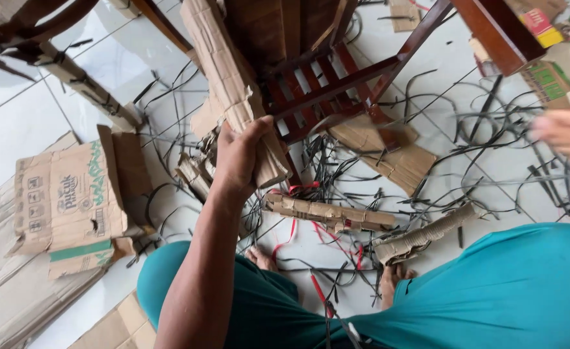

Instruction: Wrapping wooden chair legs with cardboard and securing them with plastic ties for protection during transport.

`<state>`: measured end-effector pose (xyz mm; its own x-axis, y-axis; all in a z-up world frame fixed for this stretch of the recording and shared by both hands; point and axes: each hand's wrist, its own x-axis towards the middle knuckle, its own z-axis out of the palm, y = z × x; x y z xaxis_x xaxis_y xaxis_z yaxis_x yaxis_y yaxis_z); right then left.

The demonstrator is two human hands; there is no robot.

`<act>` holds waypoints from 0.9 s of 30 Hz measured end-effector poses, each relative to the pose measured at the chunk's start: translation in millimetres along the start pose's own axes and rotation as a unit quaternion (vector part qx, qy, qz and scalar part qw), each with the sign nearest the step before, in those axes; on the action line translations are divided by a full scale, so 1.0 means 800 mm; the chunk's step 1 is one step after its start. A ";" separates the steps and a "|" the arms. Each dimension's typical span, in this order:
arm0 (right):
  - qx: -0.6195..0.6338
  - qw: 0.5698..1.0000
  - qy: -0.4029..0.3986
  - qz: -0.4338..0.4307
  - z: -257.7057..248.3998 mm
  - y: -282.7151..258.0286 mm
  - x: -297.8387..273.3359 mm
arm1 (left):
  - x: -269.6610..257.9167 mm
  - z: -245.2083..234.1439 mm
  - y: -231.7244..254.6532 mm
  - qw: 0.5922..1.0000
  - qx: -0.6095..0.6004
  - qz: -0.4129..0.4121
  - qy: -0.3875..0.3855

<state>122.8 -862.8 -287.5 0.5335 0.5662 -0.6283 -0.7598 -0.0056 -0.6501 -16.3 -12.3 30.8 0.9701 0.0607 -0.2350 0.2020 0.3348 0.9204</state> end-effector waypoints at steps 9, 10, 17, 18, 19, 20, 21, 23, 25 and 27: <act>-0.280 0.935 0.211 -0.043 0.231 0.031 -0.071 | 0.010 -0.001 -0.017 0.998 -0.045 0.004 0.048; -0.315 0.918 0.234 -0.050 0.275 0.029 -0.073 | 0.007 0.005 -0.012 0.998 -0.045 0.005 0.052; -0.545 0.808 0.216 -0.057 0.633 -0.036 0.054 | -0.003 0.017 -0.001 0.996 0.006 -0.001 0.093; -0.613 0.784 0.094 -0.029 0.711 -0.048 0.083 | 0.000 0.015 -0.002 0.995 0.016 0.002 0.097; -0.614 0.784 0.086 -0.030 0.714 -0.017 0.142 | -0.004 0.016 0.001 0.994 0.017 0.002 0.106; -0.635 0.769 0.030 -0.076 0.718 0.014 0.200 | -0.008 0.019 0.004 0.995 0.017 0.001 0.099; -0.652 0.748 -0.024 -0.123 0.721 0.045 0.256 | -0.011 0.023 0.007 0.996 0.017 0.002 0.090; -0.630 0.770 0.005 -0.101 0.761 0.077 0.301 | -0.011 0.023 0.013 0.996 0.023 -0.010 0.089; -0.602 0.793 0.041 -0.078 0.781 0.122 0.335 | -0.009 0.028 0.025 0.996 0.031 -0.024 0.078; -0.718 0.692 -0.007 -0.069 0.776 0.194 0.345 | -0.015 0.040 0.033 0.993 0.028 -0.053 0.104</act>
<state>-78.6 -195.2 -296.6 0.5525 0.6506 -0.5211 0.4566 -0.7592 -0.4638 -18.7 -34.5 67.7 0.8957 0.2222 -0.3852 0.3141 0.2972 0.9017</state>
